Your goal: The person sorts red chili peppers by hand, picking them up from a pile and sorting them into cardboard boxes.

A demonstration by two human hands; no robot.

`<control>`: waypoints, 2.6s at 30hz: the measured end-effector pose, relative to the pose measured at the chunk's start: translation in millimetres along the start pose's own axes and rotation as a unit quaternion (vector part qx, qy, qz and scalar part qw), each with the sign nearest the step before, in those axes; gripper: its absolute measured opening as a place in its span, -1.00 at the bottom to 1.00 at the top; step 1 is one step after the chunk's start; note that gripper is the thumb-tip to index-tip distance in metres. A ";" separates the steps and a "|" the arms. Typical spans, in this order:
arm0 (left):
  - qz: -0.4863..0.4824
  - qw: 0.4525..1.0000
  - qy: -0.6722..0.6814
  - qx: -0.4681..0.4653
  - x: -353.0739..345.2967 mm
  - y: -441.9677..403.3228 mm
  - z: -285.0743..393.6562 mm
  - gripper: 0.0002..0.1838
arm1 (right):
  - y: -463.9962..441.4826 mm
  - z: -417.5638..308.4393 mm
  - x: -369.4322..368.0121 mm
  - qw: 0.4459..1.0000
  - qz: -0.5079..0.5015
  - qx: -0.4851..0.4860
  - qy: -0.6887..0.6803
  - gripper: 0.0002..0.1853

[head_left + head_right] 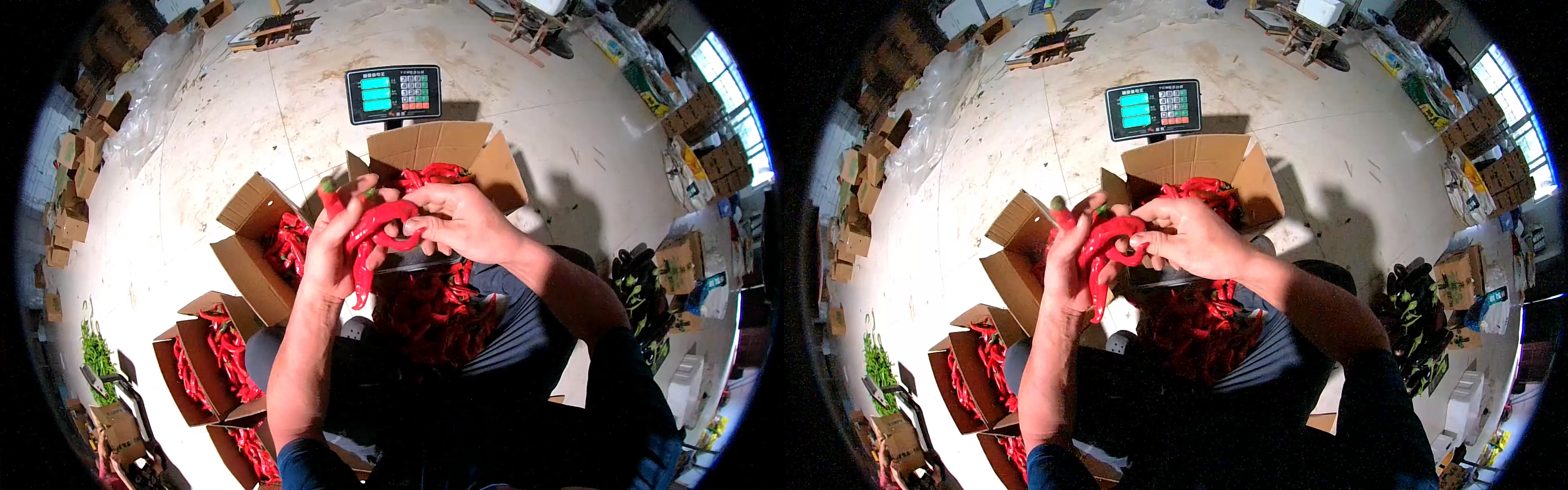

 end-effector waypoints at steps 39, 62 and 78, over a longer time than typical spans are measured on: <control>0.142 0.984 -0.095 -0.043 31.4 -7.7 -3.8 -0.79 | -3.5 9.3 24.8 0.992 0.064 0.039 -0.103 -0.87; 0.044 0.996 -0.023 -0.071 19.5 -5.7 6.8 -0.45 | -12.4 7.4 163.9 0.886 0.288 -0.009 0.364 -0.56; -0.011 0.997 -0.049 -0.060 3.7 -9.9 1.4 -0.20 | -0.1 58.4 -23.5 0.896 -0.061 -0.229 -0.376 -0.57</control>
Point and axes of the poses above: each hand's wrist, its own y-axis away from the middle knuckle, its own x-axis out of the back of the hand, z = x × y, the point moved 8 cm from there along -y, towards the middle knuckle, and after that the axes turned 1 degree about z, right-handed, at the moved point
